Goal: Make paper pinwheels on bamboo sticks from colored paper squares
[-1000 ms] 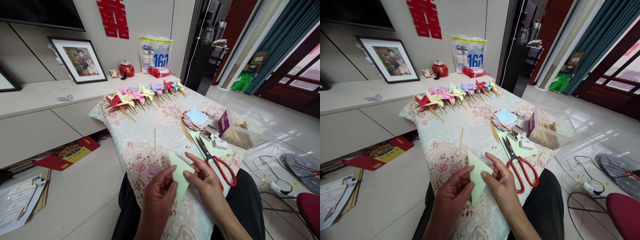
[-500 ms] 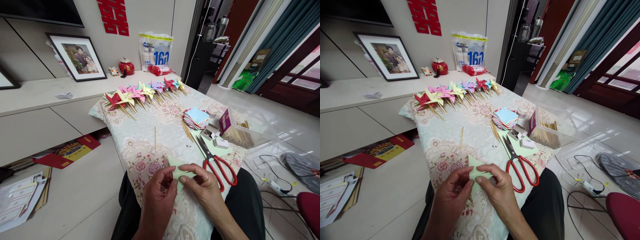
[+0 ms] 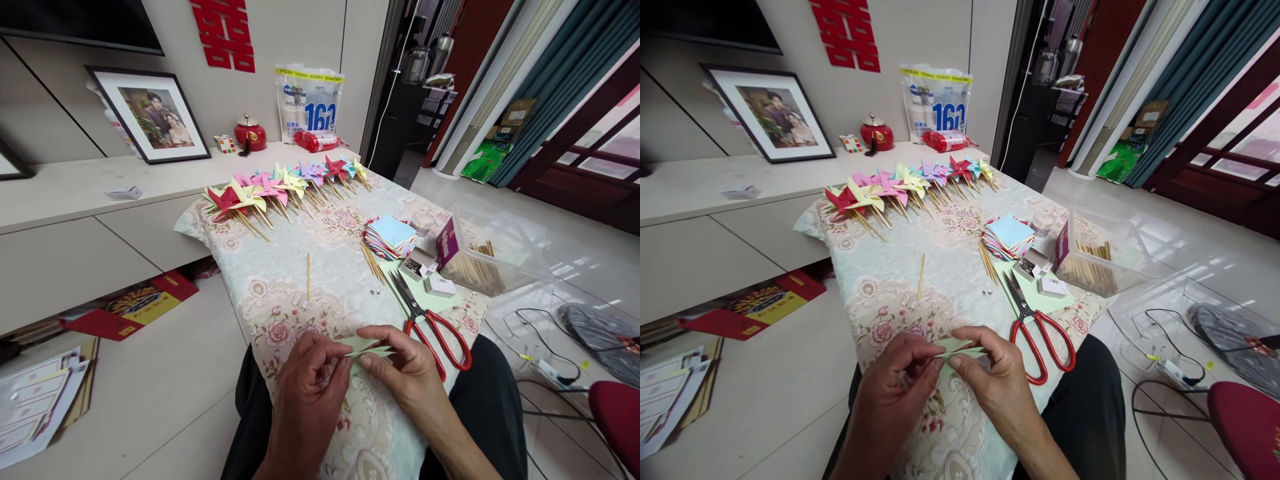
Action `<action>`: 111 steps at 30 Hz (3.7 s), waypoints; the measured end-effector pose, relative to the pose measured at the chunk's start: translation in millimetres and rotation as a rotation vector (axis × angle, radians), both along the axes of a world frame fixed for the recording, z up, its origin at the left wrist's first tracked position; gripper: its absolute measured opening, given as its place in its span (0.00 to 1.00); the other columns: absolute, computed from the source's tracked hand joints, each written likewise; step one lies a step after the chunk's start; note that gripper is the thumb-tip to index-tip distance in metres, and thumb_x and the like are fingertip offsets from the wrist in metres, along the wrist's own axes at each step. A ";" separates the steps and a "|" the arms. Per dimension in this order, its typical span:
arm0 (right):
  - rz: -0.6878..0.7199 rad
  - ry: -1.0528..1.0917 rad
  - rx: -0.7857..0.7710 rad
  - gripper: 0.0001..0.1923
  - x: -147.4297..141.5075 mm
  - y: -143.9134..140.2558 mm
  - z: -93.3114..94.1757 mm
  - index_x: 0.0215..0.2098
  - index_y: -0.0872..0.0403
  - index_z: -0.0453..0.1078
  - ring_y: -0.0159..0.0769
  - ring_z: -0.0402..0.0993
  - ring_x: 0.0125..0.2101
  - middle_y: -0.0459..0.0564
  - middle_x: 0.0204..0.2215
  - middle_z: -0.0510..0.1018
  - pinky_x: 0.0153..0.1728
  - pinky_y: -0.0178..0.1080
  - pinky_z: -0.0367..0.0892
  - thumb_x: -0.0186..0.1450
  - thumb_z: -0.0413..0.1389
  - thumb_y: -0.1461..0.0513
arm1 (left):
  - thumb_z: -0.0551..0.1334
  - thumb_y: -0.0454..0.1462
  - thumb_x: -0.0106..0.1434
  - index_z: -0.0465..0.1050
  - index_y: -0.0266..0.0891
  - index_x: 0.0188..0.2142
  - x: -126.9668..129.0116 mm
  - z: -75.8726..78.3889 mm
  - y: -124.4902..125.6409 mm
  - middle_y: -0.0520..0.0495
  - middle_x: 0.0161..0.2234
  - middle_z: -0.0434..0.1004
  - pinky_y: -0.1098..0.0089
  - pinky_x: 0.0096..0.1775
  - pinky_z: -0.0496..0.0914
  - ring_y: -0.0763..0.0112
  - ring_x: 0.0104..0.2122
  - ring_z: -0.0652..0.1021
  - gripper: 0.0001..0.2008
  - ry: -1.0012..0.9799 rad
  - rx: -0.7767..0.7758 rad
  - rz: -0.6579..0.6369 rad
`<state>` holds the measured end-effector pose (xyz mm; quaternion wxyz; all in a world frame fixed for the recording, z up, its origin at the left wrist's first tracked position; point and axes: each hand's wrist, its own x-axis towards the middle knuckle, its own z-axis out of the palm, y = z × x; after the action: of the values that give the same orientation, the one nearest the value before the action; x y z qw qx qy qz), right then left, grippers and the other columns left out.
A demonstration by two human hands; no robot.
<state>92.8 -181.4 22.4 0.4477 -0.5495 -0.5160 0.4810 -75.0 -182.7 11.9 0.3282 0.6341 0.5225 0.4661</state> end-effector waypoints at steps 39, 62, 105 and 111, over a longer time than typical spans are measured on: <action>0.178 -0.217 0.122 0.08 3.5 2.5 13.1 0.33 0.53 0.76 0.36 0.73 0.35 0.46 0.31 0.77 0.38 0.37 0.64 0.68 0.59 0.58 | 0.60 0.38 0.62 0.75 0.41 0.30 1.9 6.3 0.6 0.48 0.28 0.79 0.68 0.33 0.70 0.65 0.30 0.77 0.07 -0.015 -0.360 -0.152; -0.004 0.069 -0.077 0.17 -2.5 5.6 -6.8 0.26 0.54 0.68 0.31 0.58 0.26 0.42 0.23 0.65 0.28 0.35 0.54 0.63 0.61 0.51 | 0.62 0.41 0.59 0.74 0.41 0.27 3.9 -5.8 -3.4 0.50 0.26 0.74 0.71 0.29 0.68 0.69 0.25 0.73 0.07 -0.072 -0.391 -0.092; -0.064 -0.391 0.503 0.05 4.6 -0.7 6.0 0.36 0.51 0.74 0.38 0.74 0.37 0.50 0.34 0.77 0.39 0.39 0.67 0.69 0.57 0.66 | 0.70 0.43 0.56 0.73 0.41 0.52 -9.6 -7.9 -0.7 0.42 0.48 0.76 0.64 0.46 0.71 0.60 0.45 0.76 0.25 -0.330 -0.417 0.062; -0.164 0.025 0.206 0.06 -10.7 -6.4 -4.3 0.31 0.51 0.75 0.38 0.73 0.35 0.48 0.32 0.76 0.37 0.38 0.68 0.65 0.62 0.59 | 0.74 0.40 0.49 0.77 0.40 0.46 10.8 -7.5 -1.6 0.44 0.41 0.82 0.63 0.45 0.73 0.61 0.41 0.80 0.24 -0.883 -0.591 -0.038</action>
<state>82.1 -187.7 18.2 0.5460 -0.5348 -0.5106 0.3940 -64.1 -184.4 4.3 0.6899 0.2672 0.4322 0.5156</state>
